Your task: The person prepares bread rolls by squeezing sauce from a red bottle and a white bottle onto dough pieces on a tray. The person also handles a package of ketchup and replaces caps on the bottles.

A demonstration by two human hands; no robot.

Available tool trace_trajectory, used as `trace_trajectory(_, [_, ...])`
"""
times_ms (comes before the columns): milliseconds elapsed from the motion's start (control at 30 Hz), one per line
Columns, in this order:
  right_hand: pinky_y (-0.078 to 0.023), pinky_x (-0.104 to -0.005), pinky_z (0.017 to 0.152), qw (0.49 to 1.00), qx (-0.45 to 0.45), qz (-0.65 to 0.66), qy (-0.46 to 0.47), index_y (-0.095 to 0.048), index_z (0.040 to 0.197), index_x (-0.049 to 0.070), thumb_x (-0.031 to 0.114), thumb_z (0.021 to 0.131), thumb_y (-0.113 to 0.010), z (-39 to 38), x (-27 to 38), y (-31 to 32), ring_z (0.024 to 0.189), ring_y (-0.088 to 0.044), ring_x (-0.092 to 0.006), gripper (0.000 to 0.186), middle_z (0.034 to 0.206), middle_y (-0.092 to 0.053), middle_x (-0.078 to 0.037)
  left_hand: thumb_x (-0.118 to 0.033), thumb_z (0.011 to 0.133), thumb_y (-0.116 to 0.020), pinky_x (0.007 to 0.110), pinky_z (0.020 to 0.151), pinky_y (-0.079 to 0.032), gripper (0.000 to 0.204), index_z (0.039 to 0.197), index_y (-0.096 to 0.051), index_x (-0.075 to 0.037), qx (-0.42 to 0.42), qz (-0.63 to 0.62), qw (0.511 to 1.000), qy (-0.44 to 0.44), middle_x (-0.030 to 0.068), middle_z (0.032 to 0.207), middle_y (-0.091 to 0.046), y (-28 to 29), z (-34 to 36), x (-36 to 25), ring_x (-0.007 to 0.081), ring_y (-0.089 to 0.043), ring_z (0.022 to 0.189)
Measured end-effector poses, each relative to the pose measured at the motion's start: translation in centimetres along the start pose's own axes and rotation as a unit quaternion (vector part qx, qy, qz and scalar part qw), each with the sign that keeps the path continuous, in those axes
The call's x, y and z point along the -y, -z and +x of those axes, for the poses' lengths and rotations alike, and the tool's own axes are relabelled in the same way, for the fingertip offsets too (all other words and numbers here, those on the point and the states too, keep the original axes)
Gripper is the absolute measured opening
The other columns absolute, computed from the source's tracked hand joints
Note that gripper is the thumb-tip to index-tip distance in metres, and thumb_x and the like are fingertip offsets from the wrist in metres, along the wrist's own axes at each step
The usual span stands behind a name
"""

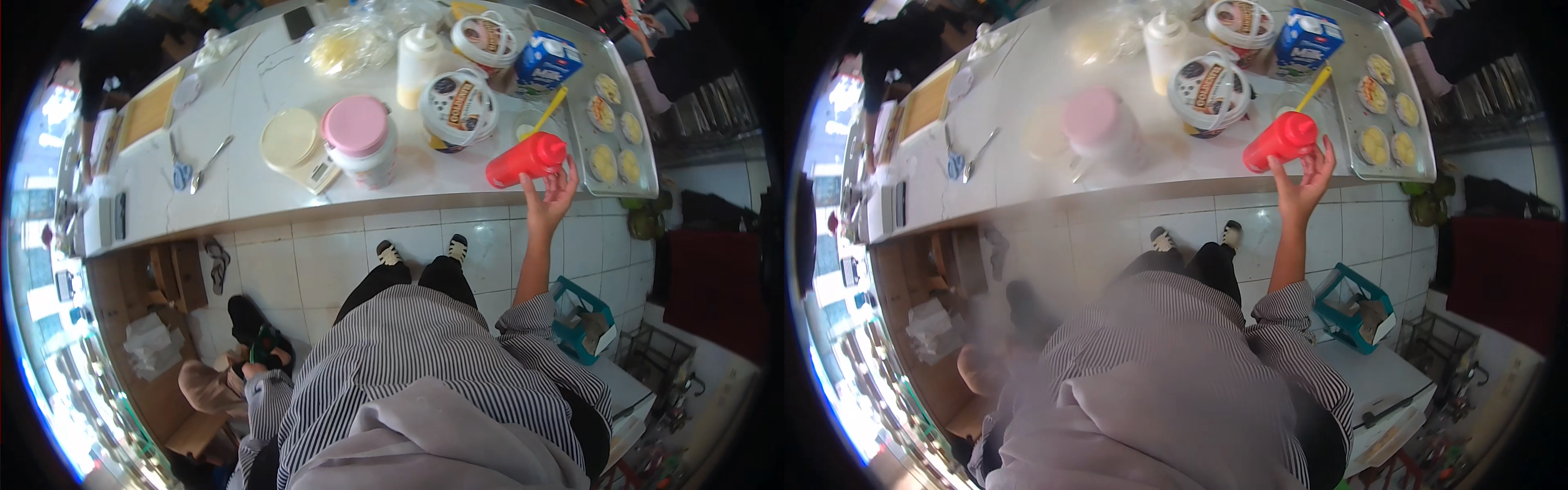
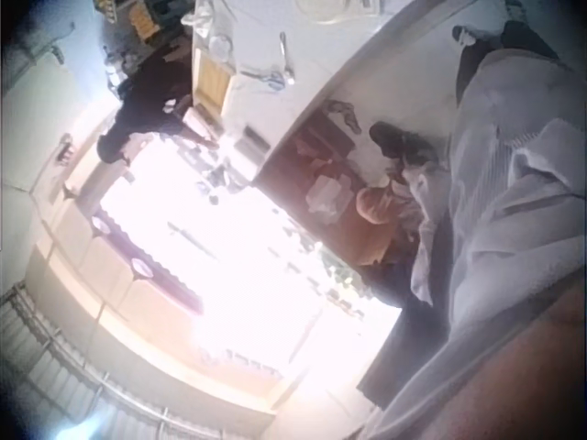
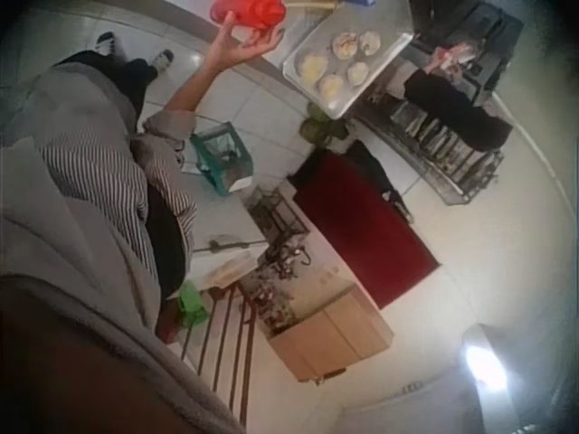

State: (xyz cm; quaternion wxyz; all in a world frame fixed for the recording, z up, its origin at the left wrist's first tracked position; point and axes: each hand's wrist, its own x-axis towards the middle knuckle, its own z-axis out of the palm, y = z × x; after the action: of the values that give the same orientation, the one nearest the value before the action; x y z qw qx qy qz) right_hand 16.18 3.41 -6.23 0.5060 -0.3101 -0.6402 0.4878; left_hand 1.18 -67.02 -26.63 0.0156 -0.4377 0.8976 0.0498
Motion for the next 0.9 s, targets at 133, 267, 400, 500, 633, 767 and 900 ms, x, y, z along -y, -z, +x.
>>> trace_trajectory(133, [-0.033, -0.0324, 0.098, 1.0, 0.003, -0.013, -0.005, -0.028, 0.131, 0.006, 0.003, 0.06, -0.08, -0.3, 0.1, 0.0, 0.109, -0.047, -0.0192, 0.088, 0.118, -0.049, -0.011, -0.037, 0.081, -0.06, 0.036, 0.082, -0.046, 0.05, 0.111, -0.055, 0.002, 0.002, -0.016, 1.0, 0.014, 0.019, 0.107, -0.06, 0.2, -0.9, 0.2, 0.0297, -0.058, 0.099])
trace_trajectory(267, [-0.032, -0.0337, 0.099, 1.0, 0.002, -0.018, -0.009, -0.029, 0.13, 0.008, 0.003, 0.06, -0.079, -0.5, -0.2, -0.5, 0.111, -0.047, -0.0198, 0.087, 0.121, -0.047, -0.011, -0.037, 0.08, -0.06, 0.036, 0.082, -0.046, 0.05, 0.111, -0.055, 0.002, -0.006, -0.023, 0.999, 0.031, 0.019, 0.107, -0.06, 0.8, -1.7, 1.2, 0.0298, -0.058, 0.099])
trace_trajectory(400, [-0.033, -0.0344, 0.099, 1.0, 0.005, -0.022, -0.006, -0.03, 0.13, 0.008, 0.002, 0.06, -0.079, -0.4, -0.5, -0.8, 0.112, -0.046, -0.0206, 0.086, 0.122, -0.048, -0.011, -0.037, 0.08, -0.06, 0.036, 0.082, -0.046, 0.05, 0.111, -0.055, 0.002, -0.008, -0.026, 0.999, 0.042, 0.0191, 0.107, -0.06, 0.8, -1.7, 2.3, 0.0299, -0.058, 0.099])
trace_trajectory(500, [-0.033, -0.0347, 0.099, 1.0, -0.001, -0.03, -0.004, -0.03, 0.13, 0.008, 0.002, 0.06, -0.079, -0.3, -0.4, -0.4, 0.112, -0.047, -0.0213, 0.085, 0.122, -0.048, -0.011, -0.037, 0.08, -0.06, 0.036, 0.082, -0.046, 0.05, 0.111, -0.055, 0.003, -0.007, -0.026, 0.999, 0.036, 0.0191, 0.107, -0.06, 0.9, -1.5, 1.3, 0.0299, -0.058, 0.099])
trace_trajectory(633, [-0.036, -0.0313, 0.096, 0.999, -0.004, -0.046, 0.002, -0.03, 0.13, 0.006, -0.002, 0.063, -0.076, -0.3, -0.1, -0.7, 0.108, -0.049, -0.019, 0.081, 0.119, -0.049, -0.01, -0.037, 0.08, -0.06, 0.036, 0.082, -0.046, 0.05, 0.111, -0.055, 0.003, -0.009, -0.028, 0.999, 0.035, 0.0192, 0.107, -0.06, 1.1, -1.7, 1.4, 0.03, -0.058, 0.099])
trace_trajectory(767, [-0.037, -0.031, 0.096, 0.999, -0.005, -0.043, 0.008, -0.03, 0.129, 0.006, -0.002, 0.063, -0.076, -0.4, -0.2, -0.5, 0.107, -0.049, -0.0182, 0.081, 0.118, -0.05, -0.01, -0.036, 0.08, -0.06, 0.037, 0.082, -0.046, 0.05, 0.111, -0.056, 0.003, -0.011, -0.033, 0.999, 0.035, 0.0192, 0.107, -0.06, 1.2, -1.7, 1.1, 0.0301, -0.058, 0.099])
trace_trajectory(900, [-0.037, -0.0308, 0.095, 0.999, -0.011, -0.046, 0.006, -0.03, 0.129, 0.005, -0.002, 0.063, -0.076, -0.5, -0.3, -0.3, 0.106, -0.05, -0.0183, 0.081, 0.118, -0.051, -0.01, -0.036, 0.08, -0.061, 0.037, 0.082, -0.046, 0.049, 0.111, -0.056, 0.003, -0.013, -0.035, 0.999, 0.033, 0.0193, 0.107, -0.06, 1.3, -1.4, 1.0, 0.0302, -0.058, 0.098])
